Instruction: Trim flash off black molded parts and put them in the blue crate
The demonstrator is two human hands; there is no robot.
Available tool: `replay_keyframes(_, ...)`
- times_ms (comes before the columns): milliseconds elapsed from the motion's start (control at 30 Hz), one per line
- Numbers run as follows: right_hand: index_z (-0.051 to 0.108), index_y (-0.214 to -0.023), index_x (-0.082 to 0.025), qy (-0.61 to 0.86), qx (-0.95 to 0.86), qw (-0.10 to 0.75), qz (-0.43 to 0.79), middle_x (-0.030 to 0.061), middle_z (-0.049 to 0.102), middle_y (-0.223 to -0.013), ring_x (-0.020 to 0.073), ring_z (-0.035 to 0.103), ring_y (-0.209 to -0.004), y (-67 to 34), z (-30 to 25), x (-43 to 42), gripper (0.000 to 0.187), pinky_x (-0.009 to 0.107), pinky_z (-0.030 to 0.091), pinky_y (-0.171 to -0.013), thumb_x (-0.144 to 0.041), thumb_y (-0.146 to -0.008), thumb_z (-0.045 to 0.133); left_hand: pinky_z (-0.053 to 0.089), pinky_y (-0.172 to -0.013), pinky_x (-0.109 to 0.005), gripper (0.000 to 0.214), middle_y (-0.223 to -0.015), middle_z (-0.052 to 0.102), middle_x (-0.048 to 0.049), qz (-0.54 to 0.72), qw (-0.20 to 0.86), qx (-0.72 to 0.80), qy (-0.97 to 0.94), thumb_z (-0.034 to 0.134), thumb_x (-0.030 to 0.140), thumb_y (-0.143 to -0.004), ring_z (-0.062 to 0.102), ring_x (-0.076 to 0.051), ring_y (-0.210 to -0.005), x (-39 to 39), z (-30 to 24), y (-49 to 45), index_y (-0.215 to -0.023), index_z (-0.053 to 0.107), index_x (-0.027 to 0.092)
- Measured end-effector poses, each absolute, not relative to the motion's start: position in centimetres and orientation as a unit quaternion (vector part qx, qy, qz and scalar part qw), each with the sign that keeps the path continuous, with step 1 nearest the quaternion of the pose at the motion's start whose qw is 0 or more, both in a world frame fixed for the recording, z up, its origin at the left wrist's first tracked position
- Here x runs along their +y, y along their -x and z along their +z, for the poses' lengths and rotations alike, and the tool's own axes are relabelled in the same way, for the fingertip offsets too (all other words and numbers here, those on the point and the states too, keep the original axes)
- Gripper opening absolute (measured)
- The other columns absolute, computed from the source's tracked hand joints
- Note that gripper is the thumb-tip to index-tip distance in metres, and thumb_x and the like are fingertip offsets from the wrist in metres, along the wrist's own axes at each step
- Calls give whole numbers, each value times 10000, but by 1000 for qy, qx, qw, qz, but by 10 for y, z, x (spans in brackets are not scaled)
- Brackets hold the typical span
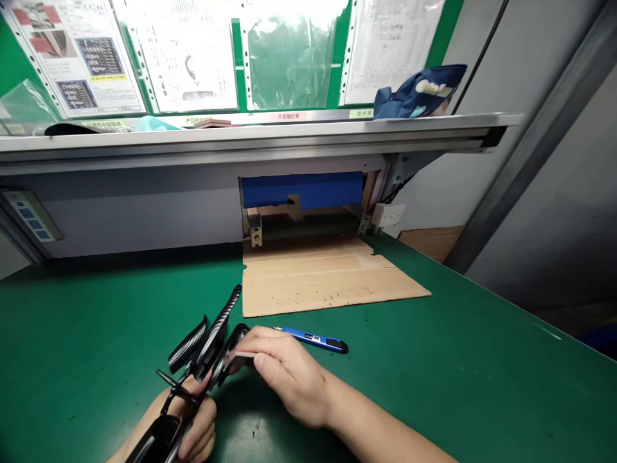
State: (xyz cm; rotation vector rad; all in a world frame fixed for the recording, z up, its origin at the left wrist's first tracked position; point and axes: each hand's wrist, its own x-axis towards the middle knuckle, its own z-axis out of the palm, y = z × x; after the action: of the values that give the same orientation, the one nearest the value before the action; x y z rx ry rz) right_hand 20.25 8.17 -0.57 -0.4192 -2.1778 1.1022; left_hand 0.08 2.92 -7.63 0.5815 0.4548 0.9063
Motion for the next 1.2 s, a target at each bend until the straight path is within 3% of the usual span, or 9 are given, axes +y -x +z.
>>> replay_keyframes(133,610,-1173,-162,200,-806,365,421,93,553,-1084,210,538,-1002,-204,-4,83,374,344,437,-912,-387,-1015,357,250,-391,-223,466,-356,451,46,419,825,249,-286,603,500,-846,325,-80,-301,28,-76,-3,-1088,639,104)
replay_keyframes(333,656,-1077,-189,235,-879,263,322,58,598,-972,196,561,-917,-213,-7,93,265,308,467,-812,-222,-883,479,257,-426,-231,553,-424,517,36,498,741,294,-342,584,464,-862,338,-85,-346,30,-55,11,-1334,483,194)
replay_keyframes(433,651,-990,-187,323,-873,314,188,63,601,-934,215,550,-909,-218,-11,104,181,340,455,-817,-195,-874,512,224,-443,-217,459,-471,495,33,469,676,388,-416,585,515,-845,327,-75,-409,25,-33,15,-1139,606,164)
replay_keyframes(567,618,-1016,-183,267,-855,398,196,72,602,-942,206,561,-879,-217,-8,101,241,333,450,-798,-336,-998,434,298,-498,-216,423,-604,489,23,313,626,521,-489,602,561,-800,406,-99,-517,13,-19,10,-849,595,141)
replay_keyframes(700,622,-994,-213,183,-958,187,114,31,606,-855,214,568,-776,-203,-6,74,418,337,432,-739,-563,-789,721,220,-482,-237,368,-559,426,35,164,452,607,-633,551,491,-831,356,-115,-540,6,-24,4,-660,556,165)
replay_keyframes(800,571,-789,-192,248,-967,46,47,-1,574,-684,189,534,-579,-193,-15,59,407,275,350,-523,-500,-678,812,142,-464,-267,353,-509,340,52,131,370,586,-709,570,404,-826,260,-108,-511,7,-31,2,-566,485,181)
replay_keyframes(867,520,-736,-191,273,-960,33,47,-10,571,-658,183,523,-551,-189,-21,57,349,260,291,-484,-384,-680,804,153,-469,-263,349,-511,356,51,141,370,574,-717,598,408,-809,276,-110,-510,9,-34,1,-572,470,187)
replay_keyframes(1067,519,-803,-195,302,-914,221,156,-27,596,-758,140,543,-638,-187,-30,67,207,218,334,-544,-135,-663,660,229,-509,-250,446,-601,354,32,294,529,509,-612,405,591,-870,299,-126,-558,13,-26,-3,-654,408,200)
replay_keyframes(1200,536,-716,-207,208,-963,127,118,-41,561,-670,142,519,-586,-195,-25,65,169,240,296,-525,-116,-630,650,195,-523,-271,337,-602,346,27,233,525,462,-676,544,442,-849,256,-134,-569,5,-21,8,-628,461,202)
